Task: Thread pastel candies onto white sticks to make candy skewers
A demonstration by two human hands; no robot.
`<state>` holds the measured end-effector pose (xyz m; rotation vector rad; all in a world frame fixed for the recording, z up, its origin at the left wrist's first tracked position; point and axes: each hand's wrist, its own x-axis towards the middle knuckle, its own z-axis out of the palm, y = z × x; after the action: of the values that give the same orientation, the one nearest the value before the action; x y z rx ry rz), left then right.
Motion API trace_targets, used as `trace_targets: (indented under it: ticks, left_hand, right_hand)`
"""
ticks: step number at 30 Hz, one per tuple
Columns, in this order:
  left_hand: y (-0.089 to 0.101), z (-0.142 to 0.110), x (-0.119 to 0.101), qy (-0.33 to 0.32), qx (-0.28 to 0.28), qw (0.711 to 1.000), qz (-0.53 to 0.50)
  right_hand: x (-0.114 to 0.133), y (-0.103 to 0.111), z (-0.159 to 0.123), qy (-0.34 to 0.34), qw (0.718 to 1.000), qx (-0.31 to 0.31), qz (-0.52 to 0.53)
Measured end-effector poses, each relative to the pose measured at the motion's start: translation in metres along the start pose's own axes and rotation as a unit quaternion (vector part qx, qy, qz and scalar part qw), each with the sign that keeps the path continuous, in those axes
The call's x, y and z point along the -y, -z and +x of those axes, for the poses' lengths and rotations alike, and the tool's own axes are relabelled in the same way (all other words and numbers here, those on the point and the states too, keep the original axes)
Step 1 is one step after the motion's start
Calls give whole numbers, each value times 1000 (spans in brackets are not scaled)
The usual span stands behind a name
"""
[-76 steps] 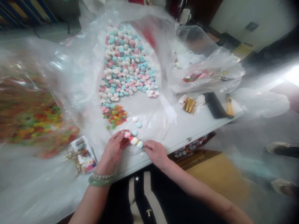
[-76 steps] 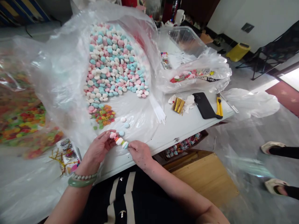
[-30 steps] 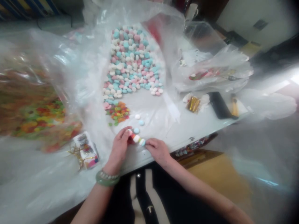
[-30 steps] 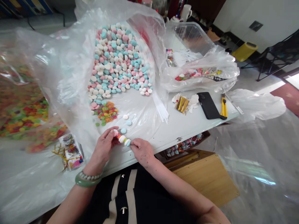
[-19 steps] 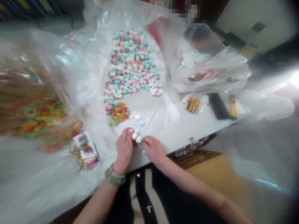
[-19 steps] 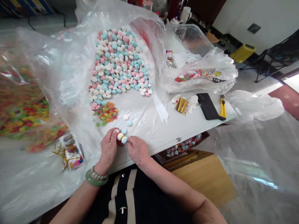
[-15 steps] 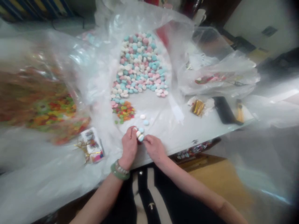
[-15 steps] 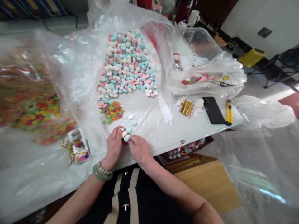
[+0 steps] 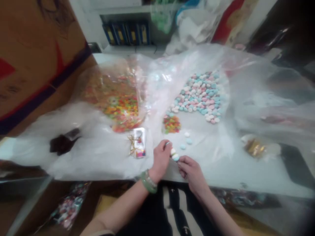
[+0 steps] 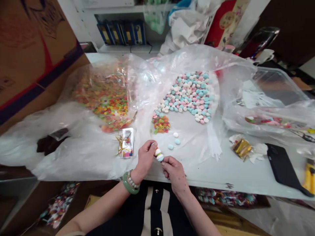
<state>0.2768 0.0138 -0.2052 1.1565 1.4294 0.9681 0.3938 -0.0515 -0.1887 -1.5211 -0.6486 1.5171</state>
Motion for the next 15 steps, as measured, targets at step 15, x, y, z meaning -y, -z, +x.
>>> trace_targets:
  ticks: [15]
  left_hand:
    - [231,-34,25,-145,-275,835,453]
  right_hand:
    - [31,-177,-2,-66,982,160,80]
